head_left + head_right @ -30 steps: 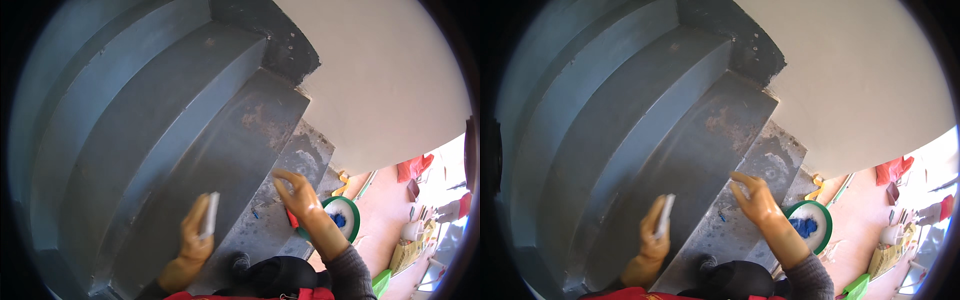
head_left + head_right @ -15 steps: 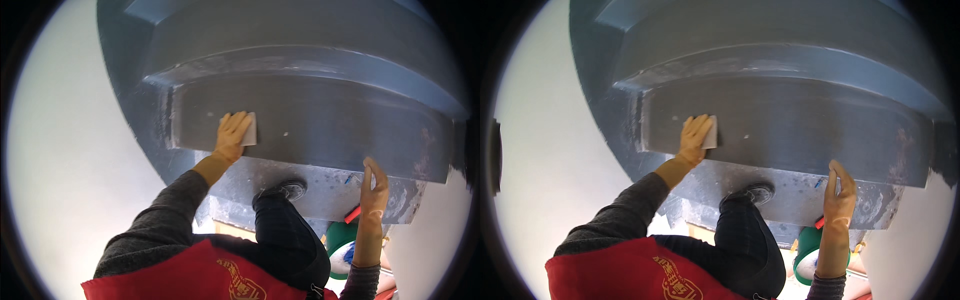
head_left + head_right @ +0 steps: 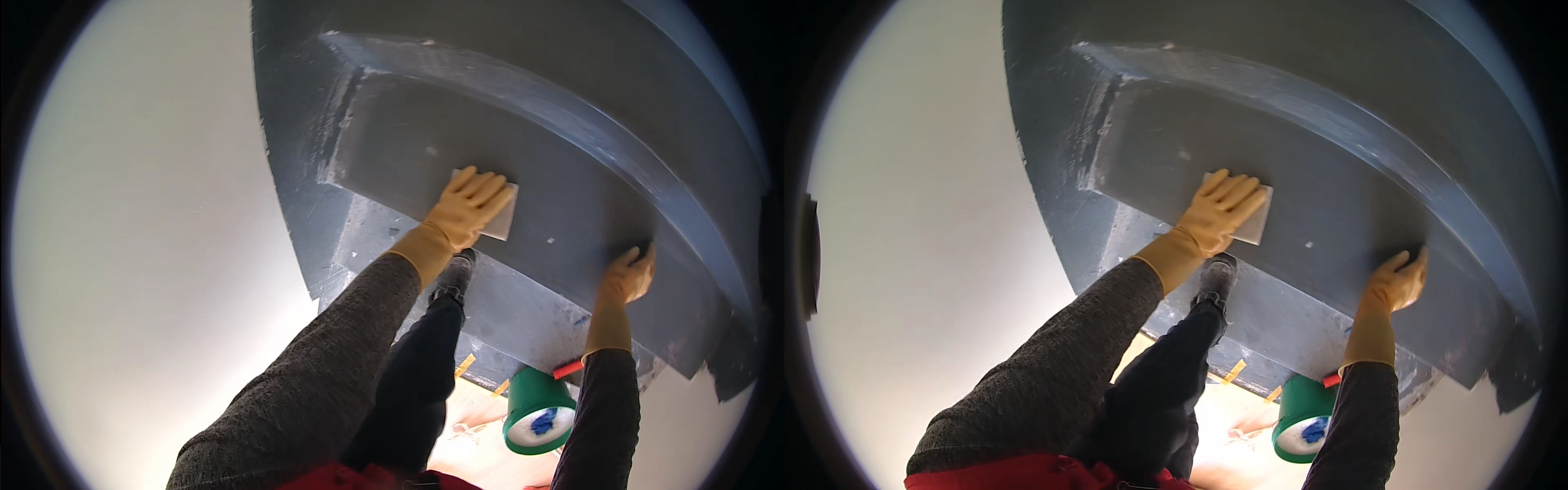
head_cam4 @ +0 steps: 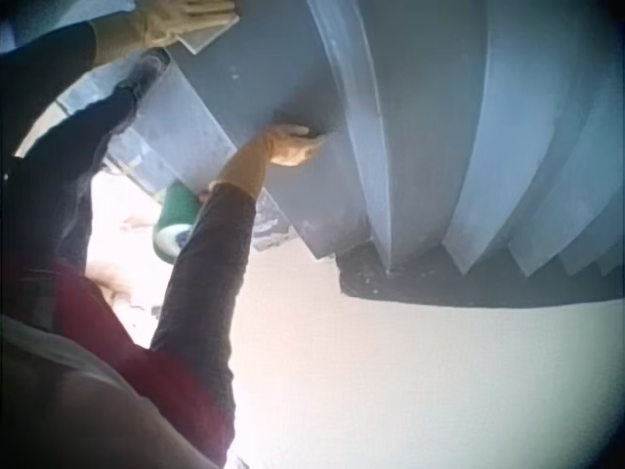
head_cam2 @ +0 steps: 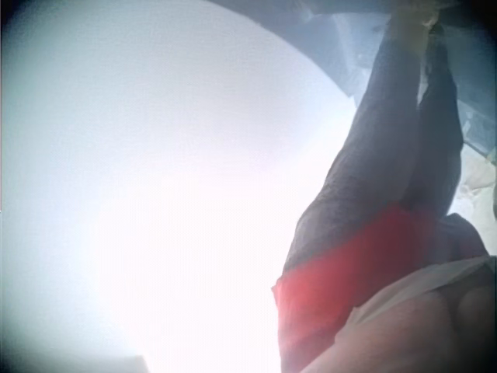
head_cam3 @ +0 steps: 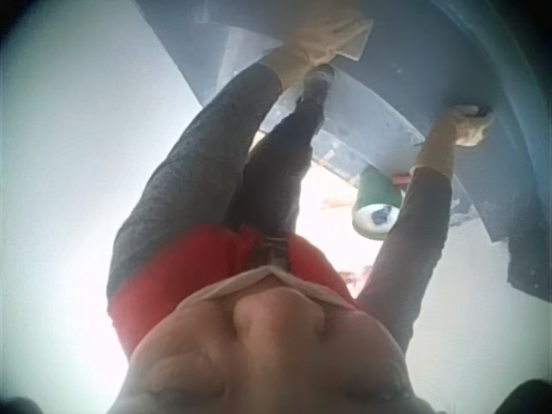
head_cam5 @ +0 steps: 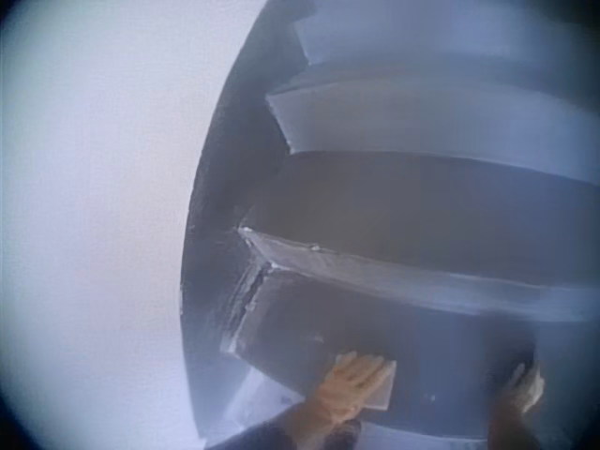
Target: The person cleans a spiral staircase by scraping residue from the steps with a scraper, then wiping the surfaces with a blue cloth. The person repeatedly dips the cloth into a green bucket of soapy water and scrubs multiple steps, moving downward along the staircase.
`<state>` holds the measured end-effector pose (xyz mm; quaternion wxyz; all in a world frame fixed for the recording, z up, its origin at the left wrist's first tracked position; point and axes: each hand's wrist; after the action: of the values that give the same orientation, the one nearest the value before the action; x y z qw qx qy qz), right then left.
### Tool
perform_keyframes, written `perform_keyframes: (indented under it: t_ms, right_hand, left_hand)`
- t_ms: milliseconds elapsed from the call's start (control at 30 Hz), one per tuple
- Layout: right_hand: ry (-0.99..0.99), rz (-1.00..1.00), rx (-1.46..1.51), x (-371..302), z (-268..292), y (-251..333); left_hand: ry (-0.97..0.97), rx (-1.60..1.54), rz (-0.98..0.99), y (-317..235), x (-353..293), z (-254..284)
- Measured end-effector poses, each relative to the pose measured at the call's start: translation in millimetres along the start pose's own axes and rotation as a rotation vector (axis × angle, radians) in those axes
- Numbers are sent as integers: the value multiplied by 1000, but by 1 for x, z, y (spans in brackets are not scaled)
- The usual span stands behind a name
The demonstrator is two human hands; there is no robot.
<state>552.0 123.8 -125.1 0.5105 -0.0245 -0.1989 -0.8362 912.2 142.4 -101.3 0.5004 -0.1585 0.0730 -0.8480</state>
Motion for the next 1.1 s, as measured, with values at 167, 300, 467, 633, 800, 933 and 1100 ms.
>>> perform_keyframes:
  t_ms: [167,300,467,633,800,933,1100]
  right_hand:
    - [88,-342,-285,5,-6,51]
    - [169,-413,-324,9,6,68]
    - [179,-409,-345,10,8,71]
    - [177,-362,-338,5,5,66]
    - [181,-340,-376,6,7,65]
    - [190,-370,-384,10,5,67]
    - [186,-356,-403,8,3,64]
  left_hand:
    - [-74,-58,17,7,3,0]
    - [-98,-35,17,5,2,-6]
    - [-138,-25,59,5,2,9]
    - [-410,83,733,73,-4,58]
    - [-44,167,622,125,-77,64]
    - [34,219,730,100,-139,52]
    - [-88,314,703,174,-36,26]
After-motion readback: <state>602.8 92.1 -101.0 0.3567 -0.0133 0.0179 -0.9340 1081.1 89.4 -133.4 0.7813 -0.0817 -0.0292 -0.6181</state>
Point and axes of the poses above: each hand's wrist, its own x-axis towards the middle knuckle, its own z-axis out of the back of the hand, y = z × x, and after that the axes turned 2 degrees about z, right-handed
